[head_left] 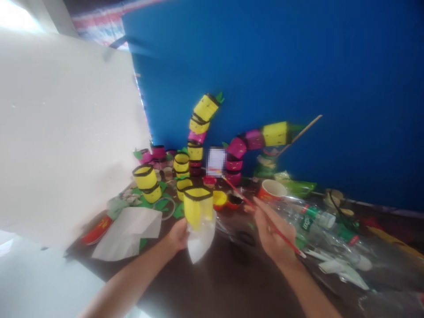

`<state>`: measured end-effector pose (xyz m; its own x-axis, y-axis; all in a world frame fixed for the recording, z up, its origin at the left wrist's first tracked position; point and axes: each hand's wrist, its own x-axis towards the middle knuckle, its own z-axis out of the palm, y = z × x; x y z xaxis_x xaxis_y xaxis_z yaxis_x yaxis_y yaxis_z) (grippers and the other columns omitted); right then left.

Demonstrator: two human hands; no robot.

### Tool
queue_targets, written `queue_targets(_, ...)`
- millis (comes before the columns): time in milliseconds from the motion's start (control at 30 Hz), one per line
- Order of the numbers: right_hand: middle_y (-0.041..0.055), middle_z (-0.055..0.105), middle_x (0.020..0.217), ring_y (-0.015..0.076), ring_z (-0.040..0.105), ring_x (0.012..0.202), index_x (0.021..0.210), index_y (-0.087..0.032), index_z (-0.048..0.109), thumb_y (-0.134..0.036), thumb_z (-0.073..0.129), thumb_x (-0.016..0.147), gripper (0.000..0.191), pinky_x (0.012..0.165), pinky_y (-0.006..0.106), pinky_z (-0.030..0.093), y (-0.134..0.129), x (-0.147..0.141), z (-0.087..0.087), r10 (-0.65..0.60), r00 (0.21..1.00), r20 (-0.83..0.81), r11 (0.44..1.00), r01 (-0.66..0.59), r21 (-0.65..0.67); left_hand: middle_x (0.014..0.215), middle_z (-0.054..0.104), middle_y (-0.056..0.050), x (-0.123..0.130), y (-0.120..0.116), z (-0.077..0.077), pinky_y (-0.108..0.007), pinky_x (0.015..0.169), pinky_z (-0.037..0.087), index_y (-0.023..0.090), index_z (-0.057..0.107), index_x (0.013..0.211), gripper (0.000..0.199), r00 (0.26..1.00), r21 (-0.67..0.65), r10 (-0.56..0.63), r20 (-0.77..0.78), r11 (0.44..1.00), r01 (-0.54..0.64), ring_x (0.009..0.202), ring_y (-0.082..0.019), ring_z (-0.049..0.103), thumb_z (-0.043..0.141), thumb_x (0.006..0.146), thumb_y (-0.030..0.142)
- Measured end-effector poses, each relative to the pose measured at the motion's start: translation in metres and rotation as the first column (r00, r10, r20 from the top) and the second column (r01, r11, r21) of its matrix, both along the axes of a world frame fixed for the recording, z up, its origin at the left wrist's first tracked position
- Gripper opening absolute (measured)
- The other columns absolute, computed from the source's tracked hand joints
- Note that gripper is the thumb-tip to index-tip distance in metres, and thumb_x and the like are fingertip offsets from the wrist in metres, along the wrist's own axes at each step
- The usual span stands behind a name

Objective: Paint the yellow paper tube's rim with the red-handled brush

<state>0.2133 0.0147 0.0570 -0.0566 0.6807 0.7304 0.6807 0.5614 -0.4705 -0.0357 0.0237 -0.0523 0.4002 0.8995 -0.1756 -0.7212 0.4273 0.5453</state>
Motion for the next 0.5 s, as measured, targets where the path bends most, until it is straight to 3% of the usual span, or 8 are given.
queue_targets(100,0.0071,0.072,0.092,0.0190,0.069,0.083,0.105,-0.019,0.063,-0.030,0.043,0.089,0.028,0.079,0.032,0.055,0.016,-0.009,0.010,0.048,0.987,-0.154,0.986,-0.072,-0.151,0.072,0.072,-0.007,0.000,0.005,-0.005,-0.032,0.084,0.047,0.012,0.070,0.080,0.016,1.000,-0.016,0.002,-0.022,1.000,-0.002,0.078,-0.023,0.067,0.066,0.071,0.024)
queue_targets(200,0.0049,0.072,0.078,0.0191,0.069,0.071,0.090,-0.019,0.066,-0.035,0.056,0.082,0.021,0.072,0.032,0.056,0.031,-0.015,0.013,-0.005,0.949,-0.317,0.968,-0.074,-0.238,0.081,0.072,-0.008,0.001,0.007,-0.006,-0.037,0.093,0.043,0.012,0.070,0.089,0.023,1.000,-0.020,0.006,-0.008,1.000,-0.006,0.091,-0.026,0.066,0.065,0.073,0.027)
queue_targets(333,0.0038,0.071,0.074,0.0176,0.068,0.065,0.093,-0.019,0.066,-0.037,0.056,0.080,0.025,0.066,0.031,0.057,0.047,-0.013,0.010,0.048,0.779,-0.625,0.923,-0.275,-0.271,0.091,0.072,-0.011,0.002,0.007,-0.006,-0.040,0.097,0.040,0.012,0.066,0.103,0.029,1.000,-0.053,0.001,0.006,0.999,0.000,0.098,-0.027,0.063,0.060,0.078,0.024)
queue_targets(400,0.0048,0.071,0.078,0.0180,0.068,0.068,0.093,-0.018,0.067,-0.038,0.054,0.080,0.026,0.068,0.032,0.058,0.051,-0.010,0.008,0.073,0.711,-0.700,0.901,-0.348,-0.260,0.092,0.072,-0.011,0.002,0.007,-0.007,-0.040,0.097,0.040,0.012,0.064,0.107,0.031,1.000,-0.062,0.028,0.011,0.998,-0.027,0.099,-0.027,0.063,0.059,0.078,0.024)
queue_targets(500,0.0047,0.071,0.080,0.0186,0.068,0.072,0.086,-0.019,0.068,-0.037,0.058,0.077,0.022,0.071,0.033,0.057,0.051,-0.006,0.008,0.059,0.758,-0.649,0.890,-0.334,-0.309,0.091,0.072,-0.010,0.001,0.007,-0.011,-0.040,0.096,0.041,0.012,0.063,0.110,0.034,0.999,-0.074,0.015,0.030,0.997,-0.013,0.097,-0.027,0.064,0.060,0.078,0.024)
